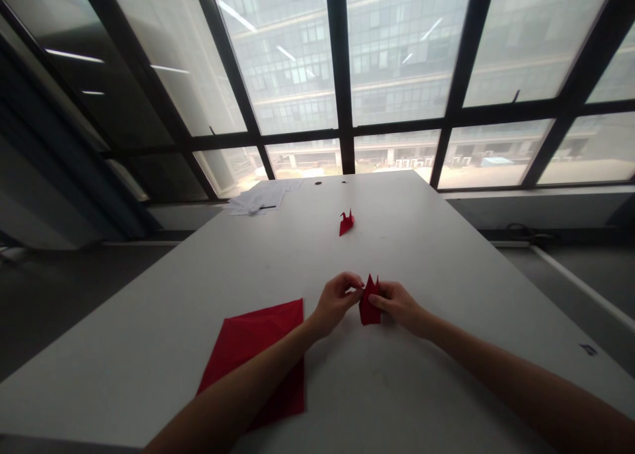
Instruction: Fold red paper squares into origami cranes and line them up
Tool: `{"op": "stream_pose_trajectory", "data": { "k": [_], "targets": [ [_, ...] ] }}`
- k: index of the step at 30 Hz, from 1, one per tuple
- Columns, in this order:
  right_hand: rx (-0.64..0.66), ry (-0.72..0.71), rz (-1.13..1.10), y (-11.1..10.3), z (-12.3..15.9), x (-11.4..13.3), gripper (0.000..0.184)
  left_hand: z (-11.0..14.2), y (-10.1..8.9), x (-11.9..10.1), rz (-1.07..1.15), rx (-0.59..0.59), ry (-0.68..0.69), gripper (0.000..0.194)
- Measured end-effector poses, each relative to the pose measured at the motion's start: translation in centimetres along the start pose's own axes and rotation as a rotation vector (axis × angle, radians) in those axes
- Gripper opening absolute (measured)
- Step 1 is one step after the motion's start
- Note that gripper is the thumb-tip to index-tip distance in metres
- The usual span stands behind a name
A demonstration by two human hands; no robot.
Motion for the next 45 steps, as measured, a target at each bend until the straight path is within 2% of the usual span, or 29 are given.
{"op": "stream_pose_trajectory", "data": {
  "k": [7,12,16,22,27,31,34,40,45],
  "targets": [
    [-0.122,-0.035,0.019,0.2,0.13,0.17,0.032,0.07,-0.14,-0.28,-0.22,-0.01,0.126,0.012],
    [-0.203,-0.057,0.024,0.41,0.19,0.37,0.032,0.19,-0.18,-0.34,-0.296,-0.035,0.146,0.011],
    [-0.21,-0.079,0.082,0.53,0.2,0.37,0.03,0.17,-0.26,-0.05,-0.273,-0.072,0.101,0.015],
    [-0.237,-0.106,0.171,0.72,0.3,0.41,0.027,0.23,-0.12,0.22,-0.094,-0.121,-0.012,0.025],
    [-0.23,-0.106,0.146,0.52,0.23,0.18,0.027,0.19,0.32,-0.33,-0.002,-0.09,-0.116,0.034],
    [-0.25,-0.072,0.113,0.32,0.28,0.09,0.029,0.35,0.47,-0.45,-0.099,-0.036,-0.208,0.034],
    [-0.265,-0.063,0.15,0.37,0.3,0.25,0.03,0.42,0.3,-0.29,-0.139,-0.061,-0.21,0.031],
    [-0.264,-0.052,0.156,0.29,0.2,0.18,0.03,0.2,-0.22,-0.12,-0.134,-0.193,-0.144,0.032],
    [-0.307,-0.038,0.151,0.0,0.25,0.01,0.033,0.23,-0.06,0.09,-0.11,-0.102,-0.192,0.038]
  ]
}}
Point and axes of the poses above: each hand's wrist, its own z-axis away from the middle knuckle, its own y-axis out of the palm, x = y × z, the point moved 2 cm from there along -z, towards the middle knuckle, and after that the axes turned 1 degree about y, right-handed, at the moved point
